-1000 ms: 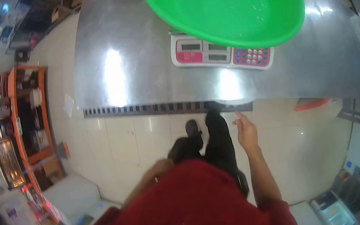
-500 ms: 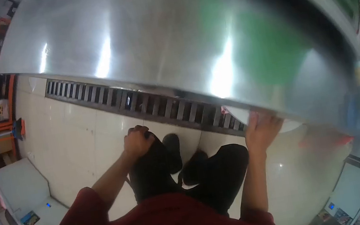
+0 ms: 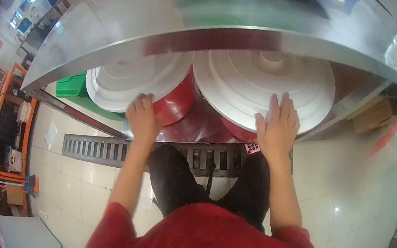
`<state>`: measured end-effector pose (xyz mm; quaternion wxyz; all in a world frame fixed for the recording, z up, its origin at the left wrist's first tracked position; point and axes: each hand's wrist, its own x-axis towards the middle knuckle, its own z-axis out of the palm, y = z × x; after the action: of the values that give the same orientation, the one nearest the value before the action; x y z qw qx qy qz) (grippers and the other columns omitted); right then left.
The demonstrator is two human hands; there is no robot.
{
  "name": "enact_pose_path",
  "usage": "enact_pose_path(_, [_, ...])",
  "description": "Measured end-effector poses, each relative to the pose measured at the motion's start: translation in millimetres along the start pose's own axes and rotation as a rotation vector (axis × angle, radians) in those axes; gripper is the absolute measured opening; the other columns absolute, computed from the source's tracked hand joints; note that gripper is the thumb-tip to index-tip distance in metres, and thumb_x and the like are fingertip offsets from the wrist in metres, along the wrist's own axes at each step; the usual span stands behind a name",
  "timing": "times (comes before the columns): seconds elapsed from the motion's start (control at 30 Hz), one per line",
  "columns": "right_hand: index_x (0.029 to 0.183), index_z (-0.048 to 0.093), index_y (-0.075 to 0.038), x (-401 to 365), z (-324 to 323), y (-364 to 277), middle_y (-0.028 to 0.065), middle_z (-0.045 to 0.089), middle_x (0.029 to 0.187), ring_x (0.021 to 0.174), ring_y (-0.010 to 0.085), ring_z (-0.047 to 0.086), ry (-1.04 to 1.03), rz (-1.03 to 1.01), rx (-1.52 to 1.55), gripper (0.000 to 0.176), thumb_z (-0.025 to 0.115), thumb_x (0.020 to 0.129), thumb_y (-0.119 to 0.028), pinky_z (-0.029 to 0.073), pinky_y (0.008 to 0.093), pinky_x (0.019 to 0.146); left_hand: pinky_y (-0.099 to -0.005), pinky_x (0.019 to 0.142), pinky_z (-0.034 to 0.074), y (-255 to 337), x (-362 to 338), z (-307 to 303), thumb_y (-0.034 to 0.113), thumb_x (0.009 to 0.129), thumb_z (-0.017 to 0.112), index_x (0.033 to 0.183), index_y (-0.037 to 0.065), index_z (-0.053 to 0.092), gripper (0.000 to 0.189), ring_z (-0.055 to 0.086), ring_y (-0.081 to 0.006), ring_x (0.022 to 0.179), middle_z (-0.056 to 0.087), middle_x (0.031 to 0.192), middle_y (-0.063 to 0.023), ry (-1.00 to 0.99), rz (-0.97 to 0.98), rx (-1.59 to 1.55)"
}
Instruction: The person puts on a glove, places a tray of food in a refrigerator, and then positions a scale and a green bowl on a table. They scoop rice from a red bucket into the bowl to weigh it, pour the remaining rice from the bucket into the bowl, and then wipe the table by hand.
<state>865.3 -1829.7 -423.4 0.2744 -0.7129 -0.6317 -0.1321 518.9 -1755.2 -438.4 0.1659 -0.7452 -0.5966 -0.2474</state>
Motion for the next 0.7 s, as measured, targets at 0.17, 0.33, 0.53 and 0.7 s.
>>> enact_pose_path(0.17, [0.142,0.051,-0.003,-3,-1,3,0.0254,0.042,0.152,0.138,0.0427,0.04,0.05,0.02,0.016,0.061,0.064,0.09,-0.034,0.029,0.0547,0.114,-0.0468,0.084,0.049,-36,27,-1,0.003,0.068,0.069,0.109,0.003,0.055,0.044,0.058,-0.0377,0.101,0.057,0.106,-0.0154,-0.07,0.17,0.085])
enact_pose_path(0.33, [0.141,0.052,-0.004,-5,2,6,0.0246,0.044,0.15,0.137,0.0406,0.042,0.103,-0.004,0.009,0.061,0.064,0.09,-0.034,0.03,0.0538,0.113,-0.0456,0.078,0.056,-36,38,-5,0.002,0.071,0.066,0.095,0.004,0.054,0.028,0.06,-0.0355,0.092,0.056,0.097,-0.0151,-0.099,0.254,0.123])
enact_pose_path(0.53, [0.14,0.054,-0.004,-3,-1,4,0.024,0.045,0.15,0.138,0.0395,0.042,0.103,0.014,0.006,0.06,0.064,0.089,-0.034,0.03,0.0532,0.113,-0.0483,0.08,0.055,-41,40,-15,0.001,0.069,0.068,0.097,0.003,0.055,0.031,0.06,-0.0397,0.094,0.058,0.099,-0.0164,-0.171,0.256,-0.004])
enact_pose_path(0.7, [0.141,0.053,-0.005,-1,3,5,0.0227,0.044,0.151,0.139,0.0391,0.041,0.093,0.018,-0.018,0.061,0.064,0.089,-0.035,0.031,0.0527,0.113,-0.0491,0.083,0.053,-65,60,-21,0.008,0.069,0.071,0.1,0.005,0.06,0.032,0.06,-0.0395,0.097,0.061,0.1,-0.0152,-0.279,0.324,-0.134])
